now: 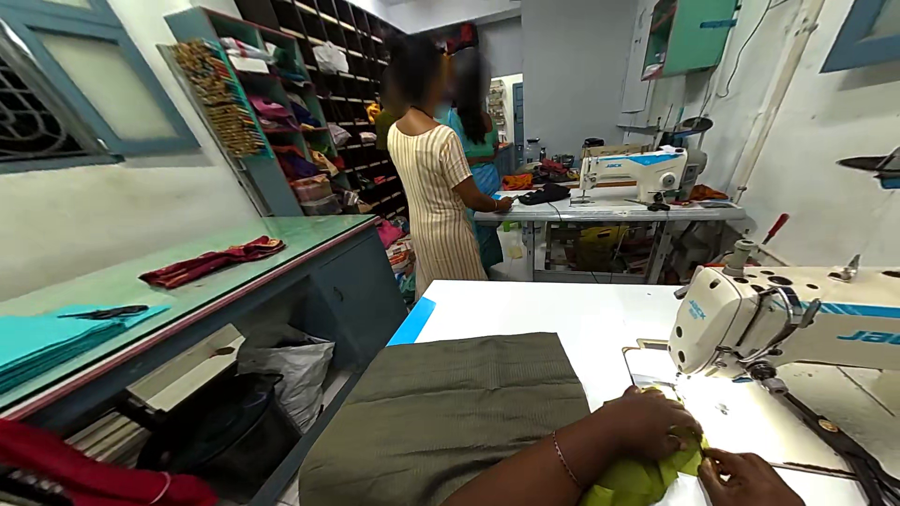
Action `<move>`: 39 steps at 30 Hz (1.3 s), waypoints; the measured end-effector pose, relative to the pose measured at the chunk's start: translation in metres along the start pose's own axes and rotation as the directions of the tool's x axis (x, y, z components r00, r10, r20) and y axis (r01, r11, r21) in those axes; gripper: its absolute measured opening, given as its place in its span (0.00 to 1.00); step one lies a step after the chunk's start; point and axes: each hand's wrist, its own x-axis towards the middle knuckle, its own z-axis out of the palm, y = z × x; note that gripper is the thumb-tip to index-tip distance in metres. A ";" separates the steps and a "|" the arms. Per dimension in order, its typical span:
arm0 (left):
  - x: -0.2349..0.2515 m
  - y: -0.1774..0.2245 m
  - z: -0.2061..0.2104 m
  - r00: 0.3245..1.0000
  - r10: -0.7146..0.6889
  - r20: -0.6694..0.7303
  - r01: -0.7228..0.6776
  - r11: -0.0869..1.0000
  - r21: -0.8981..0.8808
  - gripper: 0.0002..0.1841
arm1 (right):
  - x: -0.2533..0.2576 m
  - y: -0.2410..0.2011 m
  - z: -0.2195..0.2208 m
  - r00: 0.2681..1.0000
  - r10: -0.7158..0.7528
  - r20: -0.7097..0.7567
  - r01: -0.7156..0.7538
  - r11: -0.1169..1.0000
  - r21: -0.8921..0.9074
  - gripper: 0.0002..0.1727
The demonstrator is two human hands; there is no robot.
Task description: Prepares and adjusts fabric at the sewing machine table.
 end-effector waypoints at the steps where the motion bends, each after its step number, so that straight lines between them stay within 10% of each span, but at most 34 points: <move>1: 0.000 -0.001 0.000 1.000 -0.004 -0.012 0.004 1.000 -0.004 0.17 | -0.001 0.000 0.000 1.000 0.002 -0.008 -0.002 1.000 0.001 0.13; 22: -0.001 0.003 0.000 0.988 0.100 0.117 -0.109 0.991 0.074 0.26 | -0.004 -0.004 -0.002 0.996 0.029 -0.082 -0.027 0.999 0.021 0.12; 39: -0.004 -0.009 -0.007 0.988 0.143 0.053 -0.133 0.978 -0.160 0.14 | -0.002 -0.014 -0.003 0.994 0.091 -0.064 -0.093 0.995 -0.027 0.10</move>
